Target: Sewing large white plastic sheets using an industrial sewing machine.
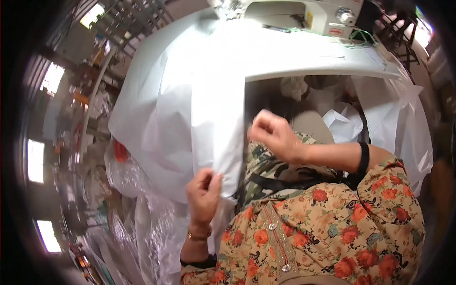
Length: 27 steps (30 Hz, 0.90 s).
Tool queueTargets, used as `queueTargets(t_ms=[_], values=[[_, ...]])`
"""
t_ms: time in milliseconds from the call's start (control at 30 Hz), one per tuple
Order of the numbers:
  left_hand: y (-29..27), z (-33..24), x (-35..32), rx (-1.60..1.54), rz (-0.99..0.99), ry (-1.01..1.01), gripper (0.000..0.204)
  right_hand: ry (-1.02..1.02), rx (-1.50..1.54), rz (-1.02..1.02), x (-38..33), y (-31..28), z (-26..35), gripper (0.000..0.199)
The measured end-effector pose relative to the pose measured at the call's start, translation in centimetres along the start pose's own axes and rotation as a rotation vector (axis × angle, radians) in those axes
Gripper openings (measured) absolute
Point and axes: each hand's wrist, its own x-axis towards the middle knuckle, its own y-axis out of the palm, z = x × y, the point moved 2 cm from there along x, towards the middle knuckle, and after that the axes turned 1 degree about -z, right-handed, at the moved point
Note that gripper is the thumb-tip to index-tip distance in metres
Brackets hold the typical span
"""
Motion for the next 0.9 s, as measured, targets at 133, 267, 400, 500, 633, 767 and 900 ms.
queueTargets(t_ms=[133,267,400,500,633,767,900], values=[[-2.9,-5.9,1.2,0.431,-0.056,0.333,0.003,0.202,0.061,-0.396,8.2,2.0,-4.9,0.035],[-0.6,-12.5,2.4,0.738,0.229,0.700,0.005,0.095,0.004,0.102,10.3,8.3,-0.5,0.043],[0.5,-10.1,1.6,0.829,0.428,0.627,0.007,-0.283,-0.033,0.290,5.2,10.8,-6.7,0.044],[2.1,-5.3,1.2,0.720,0.469,0.584,0.007,-0.555,-0.067,0.433,5.1,12.3,-10.7,0.044],[3.3,-0.7,0.3,0.693,0.328,0.577,0.010,-0.045,-0.200,0.395,7.2,5.4,-8.8,0.034],[4.1,-0.3,0.0,0.611,0.322,0.580,0.008,0.058,-0.703,-0.243,13.8,-5.0,-4.7,0.031],[3.9,-2.2,-0.2,0.260,0.338,0.358,0.009,-0.018,-1.006,-0.261,20.7,-7.1,-2.9,0.031]])
